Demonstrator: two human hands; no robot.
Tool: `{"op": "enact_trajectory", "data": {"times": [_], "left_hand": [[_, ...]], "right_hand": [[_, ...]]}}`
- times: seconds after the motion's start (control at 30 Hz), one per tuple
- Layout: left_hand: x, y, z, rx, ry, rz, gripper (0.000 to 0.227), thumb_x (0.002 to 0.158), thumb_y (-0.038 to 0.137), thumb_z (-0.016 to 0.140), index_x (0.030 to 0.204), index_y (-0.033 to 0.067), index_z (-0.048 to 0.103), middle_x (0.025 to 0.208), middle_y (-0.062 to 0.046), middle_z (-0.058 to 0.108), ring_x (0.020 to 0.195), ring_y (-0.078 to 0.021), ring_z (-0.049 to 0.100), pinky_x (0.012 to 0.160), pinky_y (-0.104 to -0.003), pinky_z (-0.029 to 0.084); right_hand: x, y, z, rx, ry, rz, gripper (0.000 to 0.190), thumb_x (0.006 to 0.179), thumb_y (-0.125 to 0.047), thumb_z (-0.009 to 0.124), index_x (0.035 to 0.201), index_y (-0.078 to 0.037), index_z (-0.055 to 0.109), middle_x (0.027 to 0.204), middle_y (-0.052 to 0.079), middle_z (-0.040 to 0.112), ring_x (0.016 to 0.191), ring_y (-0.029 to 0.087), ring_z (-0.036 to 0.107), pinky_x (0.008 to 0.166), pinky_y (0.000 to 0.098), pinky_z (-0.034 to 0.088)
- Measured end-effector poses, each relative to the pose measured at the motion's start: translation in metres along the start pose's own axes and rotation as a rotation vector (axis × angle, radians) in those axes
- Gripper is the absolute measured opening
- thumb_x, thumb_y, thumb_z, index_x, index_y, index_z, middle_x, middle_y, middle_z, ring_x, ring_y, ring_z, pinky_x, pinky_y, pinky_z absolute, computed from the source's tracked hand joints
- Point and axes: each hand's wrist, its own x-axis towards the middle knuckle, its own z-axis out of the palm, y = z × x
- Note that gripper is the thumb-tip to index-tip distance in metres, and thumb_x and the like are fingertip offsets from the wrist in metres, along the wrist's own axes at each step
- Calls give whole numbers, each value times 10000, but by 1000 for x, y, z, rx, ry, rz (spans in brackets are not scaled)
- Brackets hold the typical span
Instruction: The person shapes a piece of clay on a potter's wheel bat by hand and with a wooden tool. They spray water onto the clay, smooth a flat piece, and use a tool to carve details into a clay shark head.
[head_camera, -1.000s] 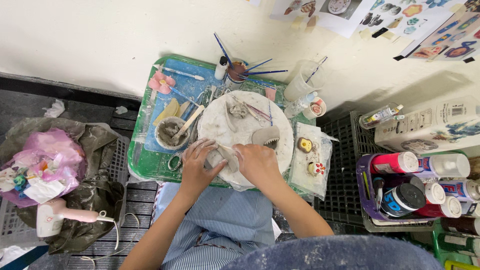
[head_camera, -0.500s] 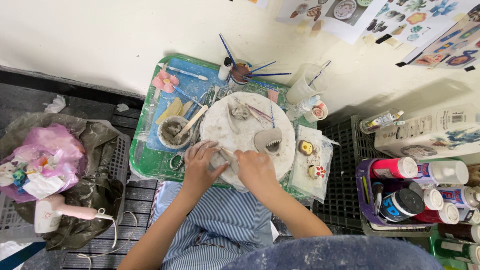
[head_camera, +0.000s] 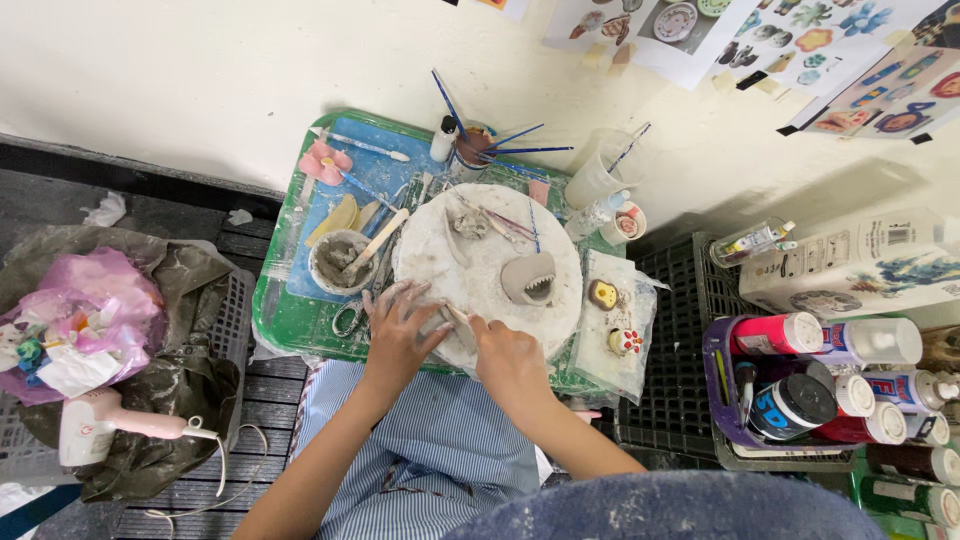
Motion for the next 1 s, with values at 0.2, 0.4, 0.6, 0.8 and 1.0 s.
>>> {"op": "enact_trajectory", "data": {"times": [0.2,0.4,0.6,0.8,1.0], "left_hand": [[-2,-1,-2,0,-4,-1,361,794,333,828,1081,131,747,1337,-79,622,1363,-324,467,1196,-705,114],[1,3,-5,-17,-20,-13,345,823,328,802,1088,116,738,1360,-98,614,1371,-335,456,1197,-702,91],[3,5,-8,-61,-39,-63,339,828,309,798,1100,118,731,1379,-53,615,1404,-309,439,1200,-695,74],[6,4,-10,-86,-46,-69,336,818,294,803,1098,122,733,1381,-39,618,1405,-298,439,1195,-698,70],[7,4,-11,-87,-45,-67,336,818,294,805,1102,128,737,1378,-37,621,1407,-298,439,1193,-700,67]], "right_hand": [[-10,-6,8,-26,-4,27,438,810,-38,635,1247,-43,649,824,126,686,608,285,712,524,382,572],[10,37,-10,435,-55,144,206,934,-226,692,1124,-154,724,764,117,735,701,325,709,639,447,551],[5,36,-23,671,-63,223,264,924,-198,643,1178,-189,716,776,87,756,709,281,735,675,388,553],[-2,35,-41,532,-18,230,227,902,-240,685,1115,-205,757,814,96,768,772,301,746,717,405,575],[-4,31,-47,394,25,122,206,904,-246,685,1091,-187,750,902,95,776,815,317,738,727,434,577]]}}
